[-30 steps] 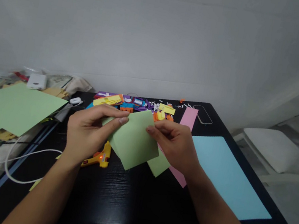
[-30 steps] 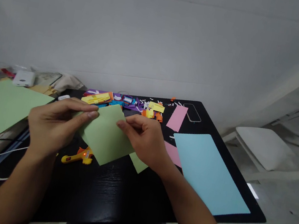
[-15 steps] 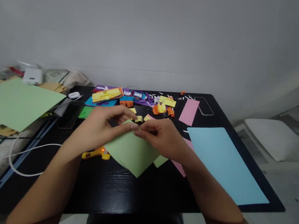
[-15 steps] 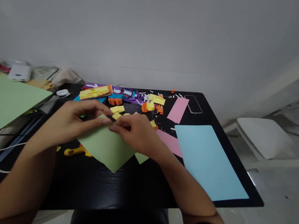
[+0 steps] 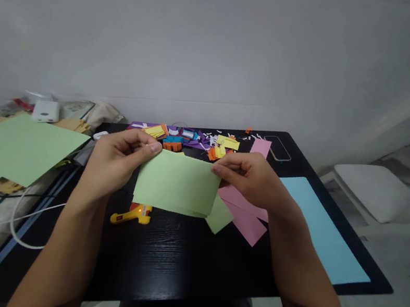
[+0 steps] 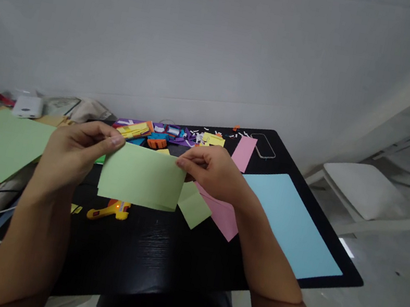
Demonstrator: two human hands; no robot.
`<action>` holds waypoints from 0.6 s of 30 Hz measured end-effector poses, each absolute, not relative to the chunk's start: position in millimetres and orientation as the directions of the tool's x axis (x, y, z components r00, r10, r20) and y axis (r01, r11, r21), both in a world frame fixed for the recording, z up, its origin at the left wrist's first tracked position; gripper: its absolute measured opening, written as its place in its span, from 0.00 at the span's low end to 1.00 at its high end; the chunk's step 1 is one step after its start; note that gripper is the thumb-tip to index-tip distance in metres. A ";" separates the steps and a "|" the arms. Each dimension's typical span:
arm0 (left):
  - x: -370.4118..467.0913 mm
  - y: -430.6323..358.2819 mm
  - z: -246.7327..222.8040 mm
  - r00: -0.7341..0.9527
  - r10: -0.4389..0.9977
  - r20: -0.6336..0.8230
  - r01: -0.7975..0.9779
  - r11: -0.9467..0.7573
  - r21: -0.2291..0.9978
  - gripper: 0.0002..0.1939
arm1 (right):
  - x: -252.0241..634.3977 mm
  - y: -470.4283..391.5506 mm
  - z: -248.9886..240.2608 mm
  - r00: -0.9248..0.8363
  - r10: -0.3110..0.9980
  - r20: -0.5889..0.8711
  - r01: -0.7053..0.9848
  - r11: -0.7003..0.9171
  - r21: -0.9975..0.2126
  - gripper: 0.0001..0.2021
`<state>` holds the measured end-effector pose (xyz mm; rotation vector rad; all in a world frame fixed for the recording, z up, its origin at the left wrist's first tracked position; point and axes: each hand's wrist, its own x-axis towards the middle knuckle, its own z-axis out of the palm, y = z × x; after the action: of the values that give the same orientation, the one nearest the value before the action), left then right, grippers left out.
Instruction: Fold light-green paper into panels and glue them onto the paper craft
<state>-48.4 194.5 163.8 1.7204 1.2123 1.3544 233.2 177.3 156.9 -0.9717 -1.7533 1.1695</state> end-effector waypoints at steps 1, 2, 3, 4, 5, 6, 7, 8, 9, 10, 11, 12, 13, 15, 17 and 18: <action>-49.0 193.6 164.3 0.079 0.927 0.367 0.285 -0.374 0.883 0.13 | 233.3 177.5 156.5 -0.380 0.904 0.197 0.171 0.278 -0.945 0.15; -49.9 192.4 164.7 0.113 0.931 0.346 0.297 -0.364 0.883 0.13 | 233.0 177.9 155.9 -0.376 0.905 0.199 0.184 0.283 -0.941 0.15; -50.8 191.1 165.1 0.148 0.936 0.318 0.315 -0.350 0.882 0.14 | 232.5 178.4 155.0 -0.377 0.904 0.202 0.202 0.293 -0.934 0.15; -51.7 189.7 165.5 0.183 0.939 0.291 0.339 -0.338 0.878 0.14 | 232.0 178.9 154.1 -0.384 0.900 0.207 0.222 0.308 -0.925 0.16; -52.2 188.4 165.8 0.212 0.940 0.267 0.367 -0.330 0.870 0.13 | 231.4 179.6 153.2 -0.393 0.894 0.214 0.241 0.325 -0.915 0.16; -52.3 187.3 166.0 0.230 0.939 0.256 0.392 -0.330 0.859 0.13 | 230.8 180.1 152.6 -0.400 0.889 0.225 0.251 0.342 -0.906 0.16; -52.0 186.5 166.2 0.236 0.937 0.257 0.406 -0.335 0.850 0.13 | 230.2 180.4 152.2 -0.400 0.886 0.235 0.249 0.352 -0.902 0.15; -51.2 185.9 166.2 0.225 0.937 0.267 0.406 -0.339 0.849 0.13 | 229.5 180.5 152.3 -0.392 0.887 0.244 0.236 0.353 -0.905 0.15; -50.2 185.7 166.1 0.200 0.940 0.277 0.390 -0.336 0.857 0.12 | 228.9 180.3 152.9 -0.377 0.891 0.253 0.209 0.348 -0.914 0.14; -48.9 185.8 165.7 0.164 0.946 0.279 0.364 -0.320 0.875 0.12 | 228.4 179.8 153.8 -0.361 0.896 0.258 0.175 0.337 -0.925 0.13; -47.6 186.1 165.0 0.123 0.956 0.266 0.330 -0.293 0.898 0.12 | 228.1 179.0 155.2 -0.350 0.899 0.263 0.140 0.328 -0.934 0.13; -46.3 186.6 164.1 0.086 0.966 0.244 0.294 -0.259 0.920 0.12 | 227.9 177.9 156.7 -0.348 0.898 0.269 0.110 0.324 -0.940 0.13; -45.2 187.4 162.9 0.054 0.974 0.220 0.257 -0.227 0.939 0.12 | 228.1 176.8 158.2 -0.357 0.893 0.274 0.084 0.322 -0.943 0.14; -43.5 189.7 159.9 0.014 0.984 0.178 0.181 -0.178 0.967 0.12 | 228.8 174.6 160.5 -0.393 0.879 0.270 0.037 0.308 -0.951 0.16; -42.4 192.6 156.5 -0.002 0.989 0.149 0.117 -0.148 0.982 0.13 | 229.7 173.3 161.2 -0.413 0.874 0.255 -0.006 0.277 -0.961 0.19; -42.0 194.2 154.9 -0.006 0.990 0.138 0.097 -0.137 0.986 0.13 | 229.9 173.1 160.8 -0.411 0.877 0.251 -0.025 0.264 -0.964 0.19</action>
<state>-42.0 194.2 154.9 1.3768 1.2213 1.2732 229.9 173.1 160.8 -0.7977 -1.6501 1.2800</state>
